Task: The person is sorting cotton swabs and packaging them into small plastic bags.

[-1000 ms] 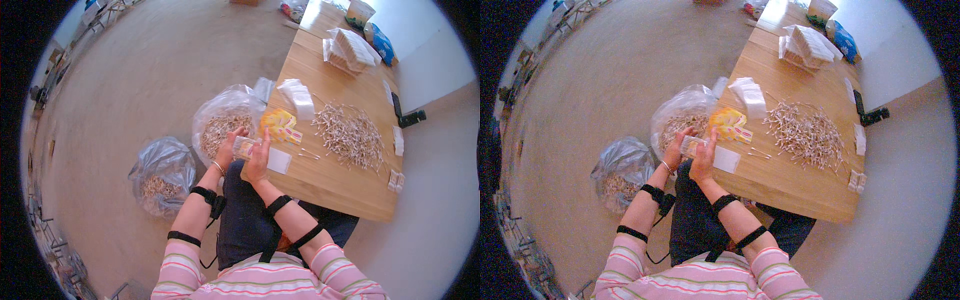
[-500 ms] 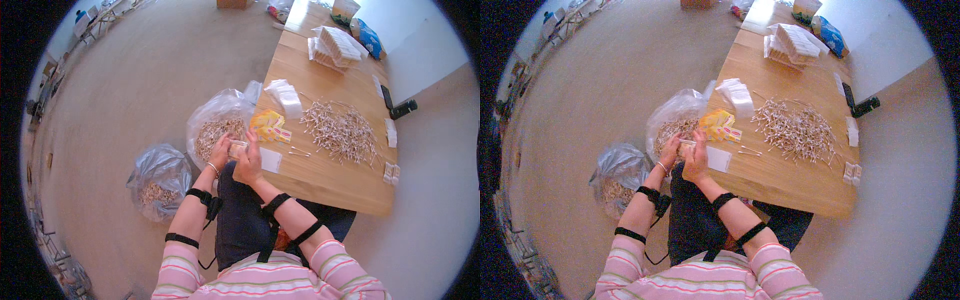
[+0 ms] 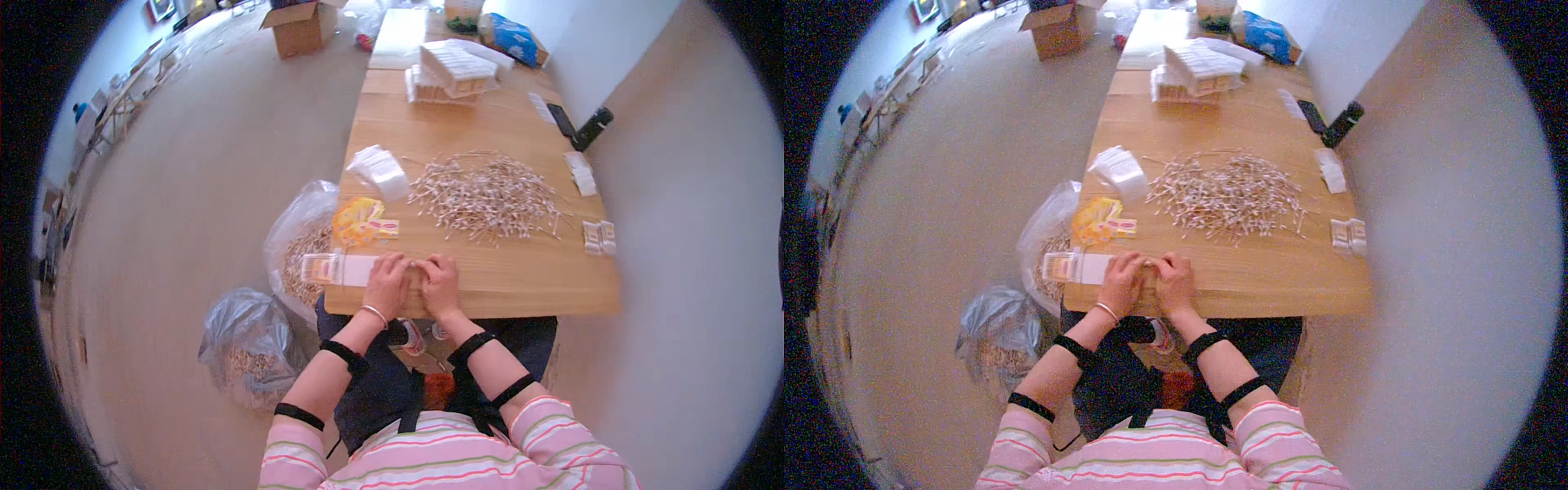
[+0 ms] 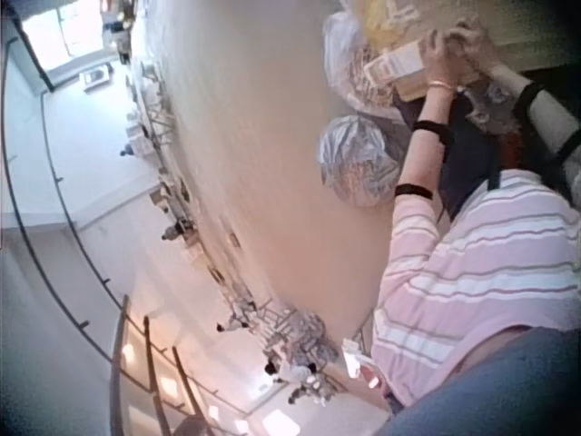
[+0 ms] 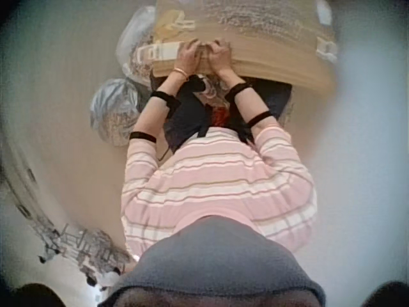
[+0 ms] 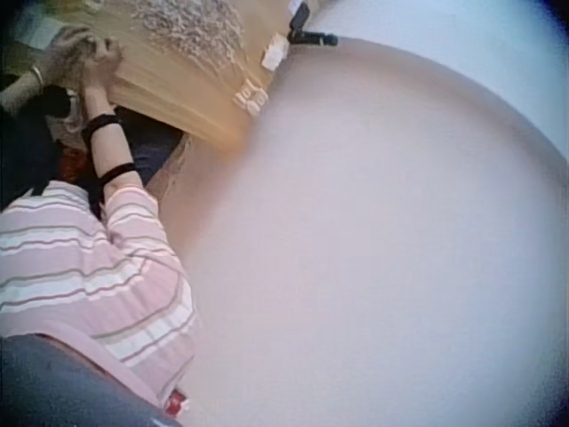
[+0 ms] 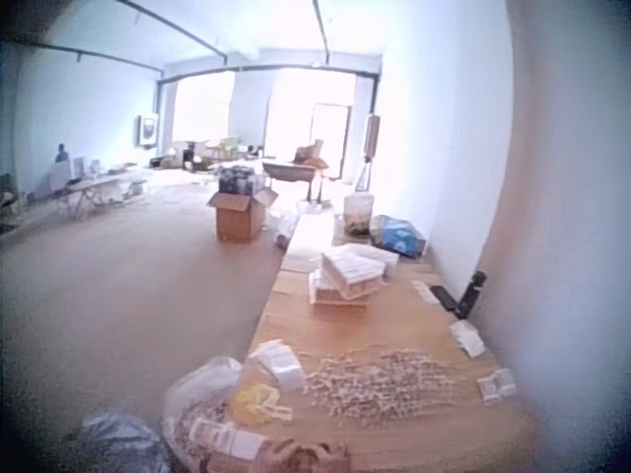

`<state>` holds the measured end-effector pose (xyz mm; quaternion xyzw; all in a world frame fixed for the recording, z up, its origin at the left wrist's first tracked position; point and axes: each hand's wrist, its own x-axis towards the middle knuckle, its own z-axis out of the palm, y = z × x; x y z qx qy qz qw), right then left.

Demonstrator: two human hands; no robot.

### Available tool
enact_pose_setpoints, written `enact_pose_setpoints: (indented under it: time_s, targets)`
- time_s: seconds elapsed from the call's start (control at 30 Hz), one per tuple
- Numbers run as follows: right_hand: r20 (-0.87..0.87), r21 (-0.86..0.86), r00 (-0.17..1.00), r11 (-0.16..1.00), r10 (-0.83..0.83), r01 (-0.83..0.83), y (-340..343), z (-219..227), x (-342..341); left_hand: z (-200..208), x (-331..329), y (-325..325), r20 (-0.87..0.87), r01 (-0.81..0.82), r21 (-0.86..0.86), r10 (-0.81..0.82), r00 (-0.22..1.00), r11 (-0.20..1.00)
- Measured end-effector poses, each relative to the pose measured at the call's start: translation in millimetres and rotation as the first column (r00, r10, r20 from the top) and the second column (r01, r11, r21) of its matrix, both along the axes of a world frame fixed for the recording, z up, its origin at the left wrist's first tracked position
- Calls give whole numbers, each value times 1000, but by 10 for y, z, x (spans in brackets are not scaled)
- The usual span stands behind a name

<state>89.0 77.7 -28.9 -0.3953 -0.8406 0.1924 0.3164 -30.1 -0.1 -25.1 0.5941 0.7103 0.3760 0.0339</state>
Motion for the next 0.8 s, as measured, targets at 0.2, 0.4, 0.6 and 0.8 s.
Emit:
enact_pose_setpoints:
  time_s: [0.2, 0.4, 0.6, 0.8]
  targets:
    - [-98, -6, 974, 979, 203, -205, 83, -30, 367, -128, 364, 180, 67, -81, -69, 86, 994, 994]
    - [126, 115, 984, 983, 125, -140, 494, 253, 162, -61, 367, 143, -47, -77, -84, 73, 996, 994]
    - [445, 181, 893, 970, 65, -161, 998, 276, -144, -64, 455, 221, -97, -102, -59, 96, 991, 993]
    - [591, -7, 796, 988, 130, -155, 933, 177, 285, -56, 437, 196, -116, -128, -67, 120, 986, 989]
